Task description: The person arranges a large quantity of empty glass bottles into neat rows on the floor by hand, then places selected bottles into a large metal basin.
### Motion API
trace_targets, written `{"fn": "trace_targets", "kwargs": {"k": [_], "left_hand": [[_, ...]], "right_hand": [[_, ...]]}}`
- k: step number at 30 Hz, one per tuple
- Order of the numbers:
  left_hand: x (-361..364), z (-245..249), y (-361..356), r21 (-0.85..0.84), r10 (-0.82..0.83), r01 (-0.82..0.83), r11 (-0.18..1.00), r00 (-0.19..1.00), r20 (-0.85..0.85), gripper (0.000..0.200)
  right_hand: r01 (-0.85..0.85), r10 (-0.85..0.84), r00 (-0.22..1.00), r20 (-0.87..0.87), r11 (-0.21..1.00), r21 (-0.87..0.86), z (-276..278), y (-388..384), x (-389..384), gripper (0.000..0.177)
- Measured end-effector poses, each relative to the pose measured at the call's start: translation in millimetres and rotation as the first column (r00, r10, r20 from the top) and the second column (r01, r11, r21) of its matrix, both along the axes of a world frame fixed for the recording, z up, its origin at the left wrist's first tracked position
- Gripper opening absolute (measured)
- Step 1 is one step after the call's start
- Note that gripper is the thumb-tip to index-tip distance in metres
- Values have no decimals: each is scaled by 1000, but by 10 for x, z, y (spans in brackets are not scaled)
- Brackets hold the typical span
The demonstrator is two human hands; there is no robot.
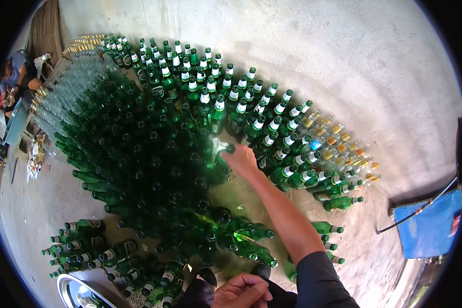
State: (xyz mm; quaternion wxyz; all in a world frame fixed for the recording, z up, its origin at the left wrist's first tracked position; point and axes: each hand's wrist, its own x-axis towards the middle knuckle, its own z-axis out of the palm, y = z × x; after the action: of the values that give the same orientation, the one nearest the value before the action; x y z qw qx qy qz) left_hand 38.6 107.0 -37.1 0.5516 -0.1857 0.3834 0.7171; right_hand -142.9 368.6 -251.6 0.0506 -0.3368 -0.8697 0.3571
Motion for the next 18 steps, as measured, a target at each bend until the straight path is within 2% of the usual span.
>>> {"fn": "trace_targets", "kwargs": {"k": [6,10,12,16,18], "left_hand": [[69,-100,-17,12,31,-30,999,1000,-5,10],[70,-86,-8,-1,26,-26,1000,1000,15,10],[67,-84,0,-1,24,-24,1000,1000,9,10],[62,-86,-1,-10,29,-28,1000,1000,10,10],[53,-76,1,-21,15,-15,1000,1000,0,10]], "right_hand": [[-120,123,992,-38,991,66,-160,41,-122,44],[-92,93,996,-1,994,58,-105,25,-114,45],[-102,92,993,76,986,133,-85,20,-104,46],[-118,97,990,105,969,218,-58,-67,-99,42],[-167,146,985,96,951,262,-73,-113,-117,46]]}}
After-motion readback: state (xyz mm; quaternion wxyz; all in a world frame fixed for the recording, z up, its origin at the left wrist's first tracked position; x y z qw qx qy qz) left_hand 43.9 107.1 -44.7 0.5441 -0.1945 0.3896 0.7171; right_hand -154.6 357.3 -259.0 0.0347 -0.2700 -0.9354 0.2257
